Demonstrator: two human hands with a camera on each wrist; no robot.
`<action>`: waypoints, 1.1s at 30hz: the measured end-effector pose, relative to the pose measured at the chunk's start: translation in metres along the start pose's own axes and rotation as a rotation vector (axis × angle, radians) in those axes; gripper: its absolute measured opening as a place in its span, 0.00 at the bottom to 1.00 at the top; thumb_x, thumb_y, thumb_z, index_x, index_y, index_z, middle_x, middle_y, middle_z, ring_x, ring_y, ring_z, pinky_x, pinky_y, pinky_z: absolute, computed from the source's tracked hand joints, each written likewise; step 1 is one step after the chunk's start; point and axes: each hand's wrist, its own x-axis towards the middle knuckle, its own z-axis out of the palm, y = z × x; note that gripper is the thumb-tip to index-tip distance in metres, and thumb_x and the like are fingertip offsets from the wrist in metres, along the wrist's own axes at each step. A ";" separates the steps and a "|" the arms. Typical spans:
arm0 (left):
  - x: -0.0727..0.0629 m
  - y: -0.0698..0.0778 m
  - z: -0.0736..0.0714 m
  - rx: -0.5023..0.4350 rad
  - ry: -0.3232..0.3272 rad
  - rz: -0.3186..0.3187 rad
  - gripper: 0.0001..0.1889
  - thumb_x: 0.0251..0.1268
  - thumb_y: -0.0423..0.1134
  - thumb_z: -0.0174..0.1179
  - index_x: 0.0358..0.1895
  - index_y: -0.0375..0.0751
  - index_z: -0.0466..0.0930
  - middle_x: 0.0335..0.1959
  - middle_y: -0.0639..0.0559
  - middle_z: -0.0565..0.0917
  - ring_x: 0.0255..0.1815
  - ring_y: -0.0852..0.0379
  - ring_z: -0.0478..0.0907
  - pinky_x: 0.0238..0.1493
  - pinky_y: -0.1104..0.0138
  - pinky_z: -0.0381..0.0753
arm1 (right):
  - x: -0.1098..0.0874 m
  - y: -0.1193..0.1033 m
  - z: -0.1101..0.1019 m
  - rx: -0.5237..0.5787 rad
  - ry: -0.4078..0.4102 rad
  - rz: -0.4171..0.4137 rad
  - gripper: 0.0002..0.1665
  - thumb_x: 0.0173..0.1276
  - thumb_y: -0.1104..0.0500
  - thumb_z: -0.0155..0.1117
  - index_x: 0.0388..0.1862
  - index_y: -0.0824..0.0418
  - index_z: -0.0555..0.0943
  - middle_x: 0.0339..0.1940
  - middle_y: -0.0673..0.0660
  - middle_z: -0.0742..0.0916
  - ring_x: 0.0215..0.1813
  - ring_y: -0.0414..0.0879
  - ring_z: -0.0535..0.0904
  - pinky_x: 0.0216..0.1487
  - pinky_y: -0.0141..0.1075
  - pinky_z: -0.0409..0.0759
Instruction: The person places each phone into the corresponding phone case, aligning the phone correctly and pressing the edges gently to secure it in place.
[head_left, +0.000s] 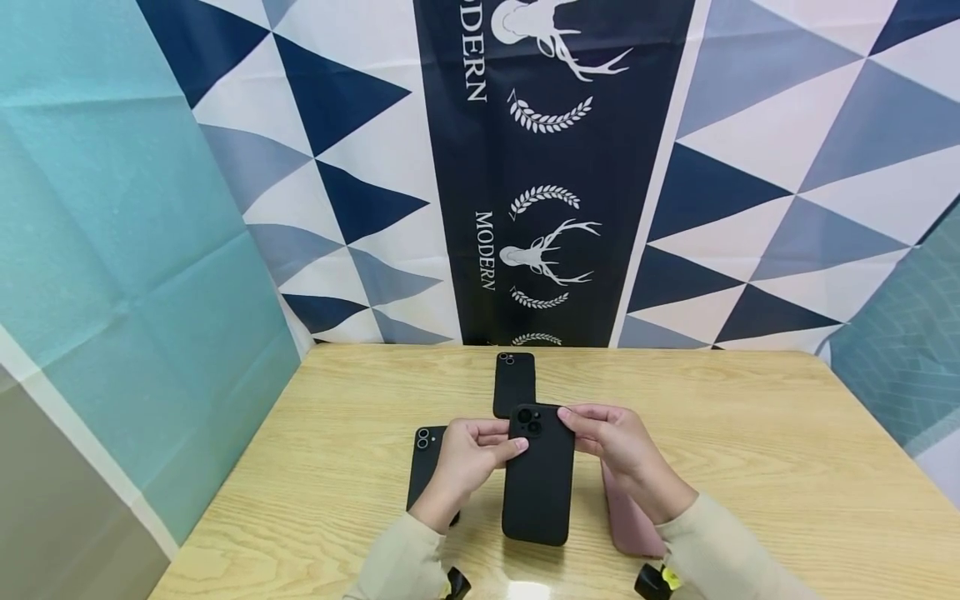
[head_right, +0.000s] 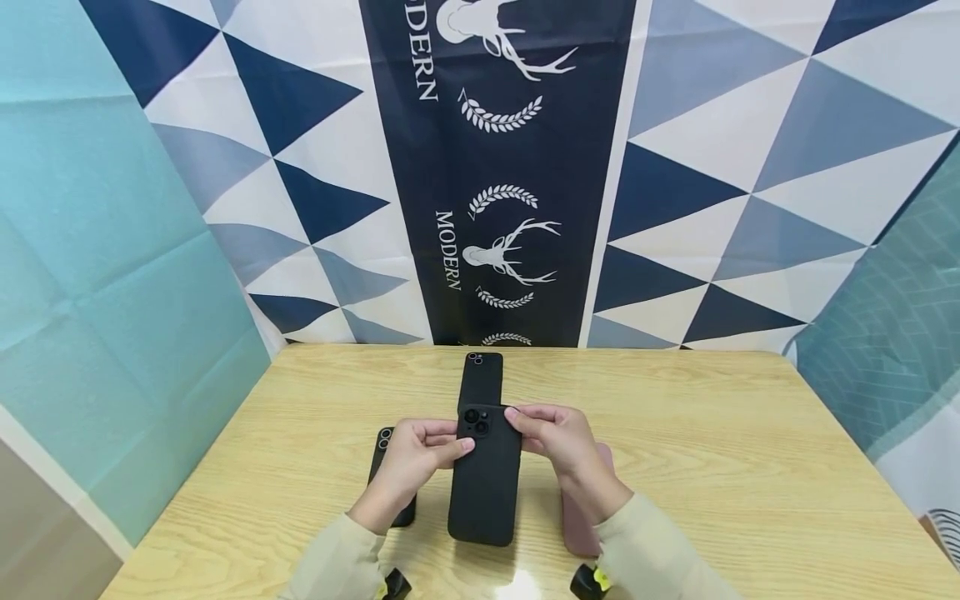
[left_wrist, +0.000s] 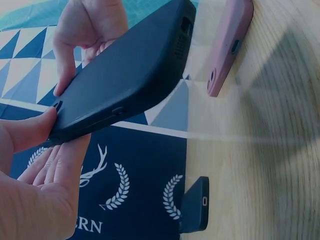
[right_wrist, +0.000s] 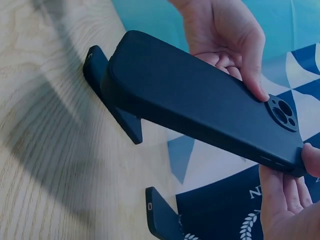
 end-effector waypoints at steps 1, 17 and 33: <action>0.000 0.000 0.000 -0.001 -0.010 -0.002 0.15 0.55 0.34 0.69 0.46 0.30 0.85 0.41 0.38 0.88 0.37 0.57 0.87 0.39 0.66 0.87 | 0.000 0.000 0.000 0.005 -0.002 0.004 0.11 0.67 0.61 0.64 0.44 0.65 0.85 0.27 0.42 0.88 0.31 0.33 0.84 0.39 0.26 0.84; 0.004 0.007 0.002 0.044 0.075 0.121 0.17 0.60 0.42 0.67 0.47 0.33 0.84 0.39 0.38 0.88 0.41 0.51 0.87 0.41 0.68 0.87 | -0.004 0.001 0.000 -0.056 -0.036 0.010 0.28 0.68 0.57 0.63 0.60 0.74 0.74 0.37 0.45 0.88 0.38 0.33 0.85 0.46 0.27 0.84; 0.002 0.003 0.000 -0.117 0.075 0.003 0.15 0.60 0.37 0.66 0.45 0.28 0.84 0.37 0.38 0.89 0.28 0.62 0.86 0.36 0.65 0.88 | -0.002 0.006 -0.003 -0.110 -0.239 -0.048 0.27 0.71 0.57 0.59 0.59 0.77 0.73 0.36 0.42 0.88 0.38 0.33 0.84 0.46 0.27 0.83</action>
